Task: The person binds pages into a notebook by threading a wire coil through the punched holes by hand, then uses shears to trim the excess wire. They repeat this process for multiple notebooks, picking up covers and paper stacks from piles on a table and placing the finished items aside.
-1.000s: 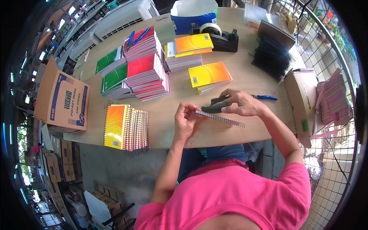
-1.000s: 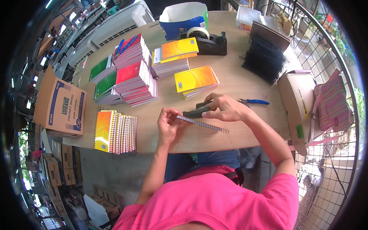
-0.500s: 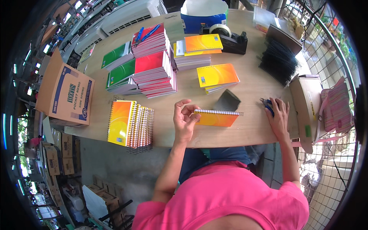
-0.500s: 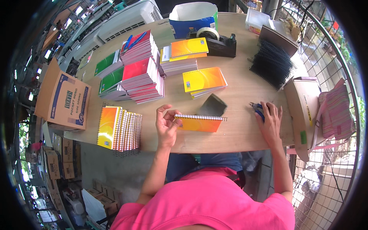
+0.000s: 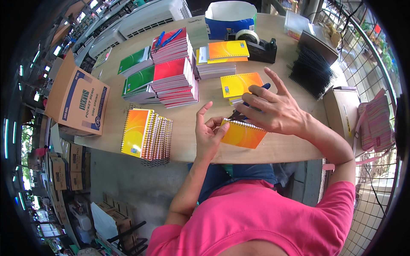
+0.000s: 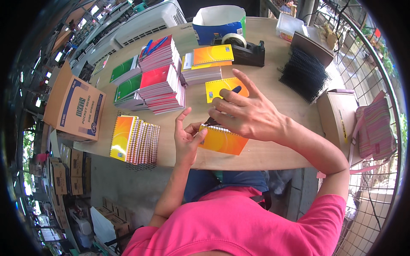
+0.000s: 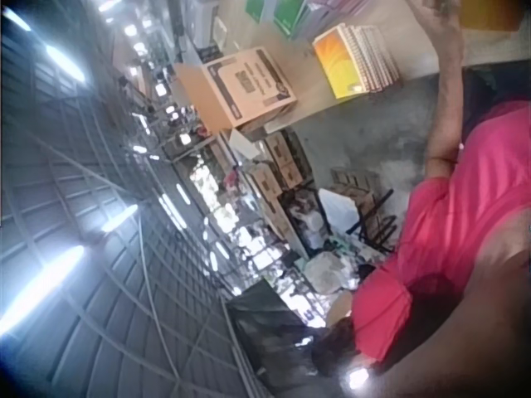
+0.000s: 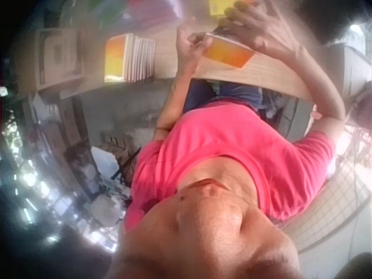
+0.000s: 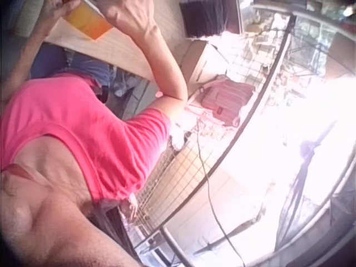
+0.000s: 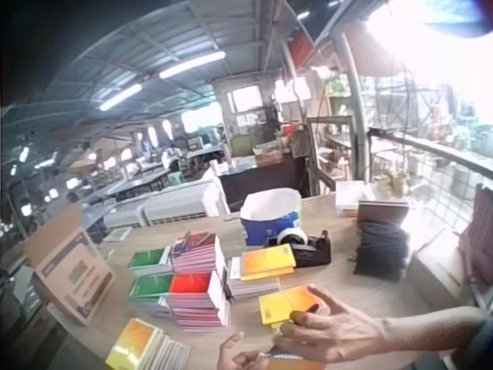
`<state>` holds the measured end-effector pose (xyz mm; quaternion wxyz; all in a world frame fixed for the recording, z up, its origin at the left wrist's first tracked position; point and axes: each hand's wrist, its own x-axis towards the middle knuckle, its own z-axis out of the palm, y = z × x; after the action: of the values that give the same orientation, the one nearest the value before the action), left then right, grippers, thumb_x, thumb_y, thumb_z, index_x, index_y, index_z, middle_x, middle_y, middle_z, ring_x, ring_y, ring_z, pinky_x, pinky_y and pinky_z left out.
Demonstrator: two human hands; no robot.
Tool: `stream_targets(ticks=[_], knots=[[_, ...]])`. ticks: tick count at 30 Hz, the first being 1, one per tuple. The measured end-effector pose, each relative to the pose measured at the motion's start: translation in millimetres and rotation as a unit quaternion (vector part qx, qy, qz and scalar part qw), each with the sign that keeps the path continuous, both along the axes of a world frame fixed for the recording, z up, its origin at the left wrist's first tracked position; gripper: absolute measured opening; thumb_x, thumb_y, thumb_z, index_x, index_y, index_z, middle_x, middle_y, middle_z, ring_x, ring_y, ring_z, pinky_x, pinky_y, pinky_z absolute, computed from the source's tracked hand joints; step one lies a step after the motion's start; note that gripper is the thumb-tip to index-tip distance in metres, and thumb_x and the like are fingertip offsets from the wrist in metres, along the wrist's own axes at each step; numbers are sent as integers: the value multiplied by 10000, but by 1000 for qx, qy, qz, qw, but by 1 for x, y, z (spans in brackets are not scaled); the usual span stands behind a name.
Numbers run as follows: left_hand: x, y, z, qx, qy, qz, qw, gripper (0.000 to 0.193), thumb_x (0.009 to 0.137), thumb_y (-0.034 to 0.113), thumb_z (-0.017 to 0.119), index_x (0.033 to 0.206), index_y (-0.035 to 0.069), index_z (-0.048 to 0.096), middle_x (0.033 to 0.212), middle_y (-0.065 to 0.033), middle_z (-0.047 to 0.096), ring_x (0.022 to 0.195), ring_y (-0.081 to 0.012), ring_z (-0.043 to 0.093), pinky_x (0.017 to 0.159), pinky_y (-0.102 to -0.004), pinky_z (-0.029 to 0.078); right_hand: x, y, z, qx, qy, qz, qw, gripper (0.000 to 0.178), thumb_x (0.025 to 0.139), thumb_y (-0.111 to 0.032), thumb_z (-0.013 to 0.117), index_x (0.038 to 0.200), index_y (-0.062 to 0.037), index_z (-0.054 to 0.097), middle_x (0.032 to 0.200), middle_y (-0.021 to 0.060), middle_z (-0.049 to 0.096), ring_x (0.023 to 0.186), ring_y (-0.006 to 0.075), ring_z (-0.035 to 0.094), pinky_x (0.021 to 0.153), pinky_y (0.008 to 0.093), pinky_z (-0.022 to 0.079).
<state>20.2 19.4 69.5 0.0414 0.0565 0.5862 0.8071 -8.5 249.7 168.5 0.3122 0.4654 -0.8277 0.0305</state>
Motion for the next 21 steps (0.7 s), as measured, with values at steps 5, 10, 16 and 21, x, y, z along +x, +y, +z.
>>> stream_targets(ticks=[5, 10, 16, 21], knots=[[2, -2, 3, 1, -5, -7, 1000, 785, 888, -26, 709, 1520, 81, 255, 1036, -114, 691, 908, -112, 660, 729, -236, 570, -3, -7, 9, 35, 52, 45, 997, 279, 737, -195, 669, 1007, -132, 699, 1037, -26, 611, 1072, 137, 598, 1175, 618, 325], [2, -2, 3, 4, -14, -24, 1000, 804, 877, -30, 721, 1518, 80, 248, 1008, -103, 701, 855, -98, 656, 697, -215, 542, -4, -5, 10, 60, 68, 96, 991, 262, 700, -215, 700, 944, -117, 702, 982, -18, 609, 1003, 149, 624, 1077, 548, 431], [5, 7, 16, 3, -7, -21, 1000, 814, 868, -39, 726, 1510, 77, 240, 977, -87, 702, 835, -88, 649, 684, -203, 515, 8, 6, 6, -20, -74, 2, 997, 363, 636, -253, 744, 962, -99, 701, 965, 5, 628, 927, 164, 642, 996, 502, 466], [5, 3, 16, -9, -8, -23, 1000, 809, 865, -34, 732, 1503, 67, 244, 969, -87, 701, 847, -86, 648, 700, -198, 512, 5, 4, 25, 62, 13, 44, 997, 340, 698, -174, 672, 1030, -104, 693, 1022, -27, 619, 1094, 148, 581, 1184, 618, 321]])
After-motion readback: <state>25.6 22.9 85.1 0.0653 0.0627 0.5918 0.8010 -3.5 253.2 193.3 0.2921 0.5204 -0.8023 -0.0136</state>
